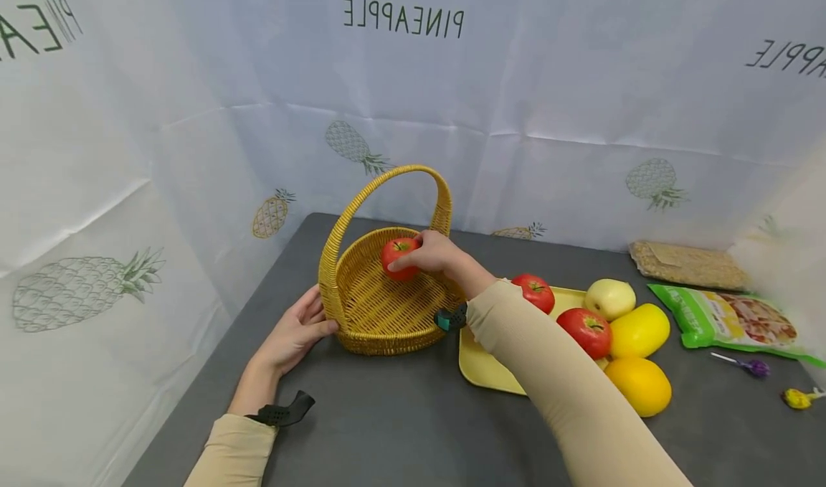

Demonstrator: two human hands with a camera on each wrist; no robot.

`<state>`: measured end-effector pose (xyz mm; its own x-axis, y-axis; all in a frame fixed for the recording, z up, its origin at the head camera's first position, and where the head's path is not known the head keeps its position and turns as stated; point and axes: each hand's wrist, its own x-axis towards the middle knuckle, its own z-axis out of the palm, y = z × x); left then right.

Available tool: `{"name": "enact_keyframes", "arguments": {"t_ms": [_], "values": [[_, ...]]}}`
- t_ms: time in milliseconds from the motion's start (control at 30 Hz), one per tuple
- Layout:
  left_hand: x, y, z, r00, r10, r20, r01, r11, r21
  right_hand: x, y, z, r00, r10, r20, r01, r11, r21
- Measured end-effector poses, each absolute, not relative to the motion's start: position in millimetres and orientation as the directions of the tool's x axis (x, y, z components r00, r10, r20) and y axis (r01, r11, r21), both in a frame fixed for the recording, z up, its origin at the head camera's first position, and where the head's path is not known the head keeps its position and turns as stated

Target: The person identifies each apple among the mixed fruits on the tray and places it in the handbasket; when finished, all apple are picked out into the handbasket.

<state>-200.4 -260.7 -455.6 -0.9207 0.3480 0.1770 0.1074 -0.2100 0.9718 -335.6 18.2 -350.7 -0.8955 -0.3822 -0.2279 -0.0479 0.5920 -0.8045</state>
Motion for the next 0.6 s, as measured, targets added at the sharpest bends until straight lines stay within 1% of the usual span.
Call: {"name": "enact_keyframes", "arguments": {"t_ms": [133,333,600], "values": [[-200,-260,-453,-0.922,0.345,0.173,0.102,-0.214,0.971,-340,12,-354,-0.889,-0.388,-0.242,-0.052,0.612,-0.789],[-200,-260,-453,-0.927,0.329,0.179,0.109,-0.218,0.970,-344,5,-362,-0.902,-0.381,-0.205,-0.106,0.653,-0.750],[-200,-258,-453,-0.926,0.331,0.182,0.113,-0.218,0.969,-342,2,-364,-0.891,-0.388,-0.235,-0.096,0.668,-0.738]]}}
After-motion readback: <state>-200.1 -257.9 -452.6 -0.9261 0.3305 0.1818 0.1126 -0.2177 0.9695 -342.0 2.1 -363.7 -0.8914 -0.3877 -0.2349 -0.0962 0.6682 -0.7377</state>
